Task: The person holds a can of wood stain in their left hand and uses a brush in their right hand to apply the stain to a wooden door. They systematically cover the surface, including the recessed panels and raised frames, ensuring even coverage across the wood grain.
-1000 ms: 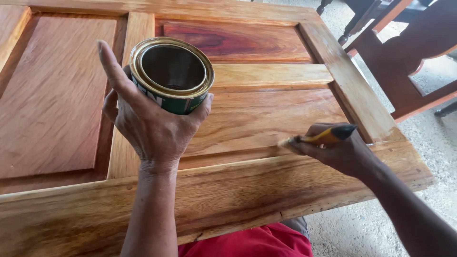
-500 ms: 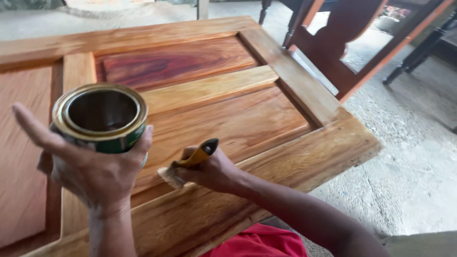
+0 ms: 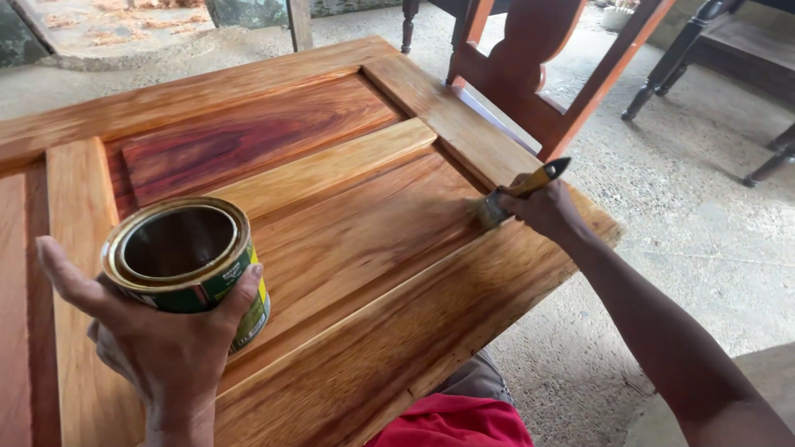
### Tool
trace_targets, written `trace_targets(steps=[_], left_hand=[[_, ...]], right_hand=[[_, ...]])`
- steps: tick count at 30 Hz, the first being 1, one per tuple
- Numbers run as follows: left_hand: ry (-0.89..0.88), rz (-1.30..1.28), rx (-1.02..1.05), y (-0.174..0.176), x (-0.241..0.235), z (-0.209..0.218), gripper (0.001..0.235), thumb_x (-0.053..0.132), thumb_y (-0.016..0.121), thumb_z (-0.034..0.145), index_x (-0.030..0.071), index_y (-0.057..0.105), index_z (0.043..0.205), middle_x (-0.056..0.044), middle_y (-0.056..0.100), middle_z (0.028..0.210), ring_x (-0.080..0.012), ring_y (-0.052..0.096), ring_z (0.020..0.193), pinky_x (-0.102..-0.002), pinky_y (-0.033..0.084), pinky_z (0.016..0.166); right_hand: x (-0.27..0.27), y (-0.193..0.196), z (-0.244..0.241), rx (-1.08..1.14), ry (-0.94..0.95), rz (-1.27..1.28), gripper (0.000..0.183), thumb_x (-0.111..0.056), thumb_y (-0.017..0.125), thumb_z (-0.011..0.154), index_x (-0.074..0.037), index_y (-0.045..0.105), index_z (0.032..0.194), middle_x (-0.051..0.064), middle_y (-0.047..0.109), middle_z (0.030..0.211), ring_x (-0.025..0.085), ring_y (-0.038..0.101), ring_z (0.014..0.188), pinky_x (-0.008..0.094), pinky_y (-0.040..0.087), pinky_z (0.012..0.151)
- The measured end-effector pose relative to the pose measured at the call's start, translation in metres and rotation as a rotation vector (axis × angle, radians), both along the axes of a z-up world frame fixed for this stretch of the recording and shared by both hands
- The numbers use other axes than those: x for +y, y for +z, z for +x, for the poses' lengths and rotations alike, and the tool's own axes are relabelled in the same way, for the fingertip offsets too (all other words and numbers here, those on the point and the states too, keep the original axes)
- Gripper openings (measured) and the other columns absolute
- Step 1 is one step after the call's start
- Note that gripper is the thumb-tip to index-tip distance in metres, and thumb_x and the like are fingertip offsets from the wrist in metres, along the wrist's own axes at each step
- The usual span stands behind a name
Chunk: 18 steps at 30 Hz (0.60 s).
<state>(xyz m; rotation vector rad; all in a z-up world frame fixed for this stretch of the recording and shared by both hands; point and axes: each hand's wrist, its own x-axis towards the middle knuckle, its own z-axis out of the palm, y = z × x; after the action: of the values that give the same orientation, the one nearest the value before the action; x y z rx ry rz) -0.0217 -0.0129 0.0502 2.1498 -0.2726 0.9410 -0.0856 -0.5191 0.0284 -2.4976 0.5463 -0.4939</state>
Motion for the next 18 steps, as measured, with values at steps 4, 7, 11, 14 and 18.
trace_targets(steps=[4, 7, 11, 14, 18], left_hand=[[0.036, 0.081, 0.083, 0.005, -0.016, 0.000, 0.148, 0.045, 0.103, 0.063, 0.009, -0.001, 0.161, -0.032, 0.057, 0.136, -0.0488, 0.059, 0.121, -0.060, 0.042, 0.101], [0.021, 0.015, 0.282, 0.005, -0.023, -0.005, 0.152, 0.049, 0.102, 0.062, 0.014, -0.001, 0.168, -0.031, 0.052, 0.149, -0.0473, 0.057, 0.131, -0.059, 0.042, 0.109], [-0.067, 0.045, 0.148, 0.007, -0.026, -0.009, 0.149, 0.039, 0.102, 0.059, 0.011, -0.002, 0.161, -0.032, 0.052, 0.147, -0.0456, 0.058, 0.127, -0.055, 0.046, 0.102], [-0.131, -0.129, 0.340, 0.003, -0.026, -0.008, 0.150, 0.034, 0.100, 0.066, 0.013, -0.006, 0.170, -0.024, 0.061, 0.146, -0.0383, 0.064, 0.131, -0.053, 0.051, 0.113], [-0.272, -0.095, 0.133, 0.020, -0.034, -0.013, 0.138, 0.009, 0.095, 0.067, 0.011, -0.005, 0.161, -0.026, 0.059, 0.142, -0.0371, 0.065, 0.127, -0.049, 0.052, 0.106]], right_hand=[[0.034, 0.023, 0.005, 0.106, -0.257, -0.336, 0.029, -0.038, 0.073, 0.094, -0.011, 0.065, 0.087, 0.008, 0.064, 0.070, 0.019, 0.056, 0.055, 0.038, 0.046, 0.048], [0.030, -0.066, 0.038, -0.332, -0.005, 0.575, 0.031, -0.025, 0.074, 0.095, -0.016, 0.049, 0.079, 0.001, 0.048, 0.067, 0.012, 0.041, 0.055, 0.035, 0.034, 0.045], [0.152, 0.015, 0.001, -0.106, 0.113, -0.345, 0.027, -0.027, 0.072, 0.091, -0.012, 0.058, 0.073, 0.004, 0.061, 0.063, 0.017, 0.057, 0.054, 0.035, 0.048, 0.051], [0.156, 0.017, 0.002, -0.094, 0.277, -0.109, 0.030, -0.034, 0.078, 0.092, -0.010, 0.065, 0.079, 0.002, 0.062, 0.064, 0.015, 0.058, 0.055, 0.035, 0.049, 0.051], [0.085, 0.000, 0.030, -0.049, 0.590, 0.289, 0.020, -0.027, 0.081, 0.090, -0.009, 0.073, 0.095, -0.001, 0.072, 0.079, 0.008, 0.065, 0.072, 0.029, 0.055, 0.061]])
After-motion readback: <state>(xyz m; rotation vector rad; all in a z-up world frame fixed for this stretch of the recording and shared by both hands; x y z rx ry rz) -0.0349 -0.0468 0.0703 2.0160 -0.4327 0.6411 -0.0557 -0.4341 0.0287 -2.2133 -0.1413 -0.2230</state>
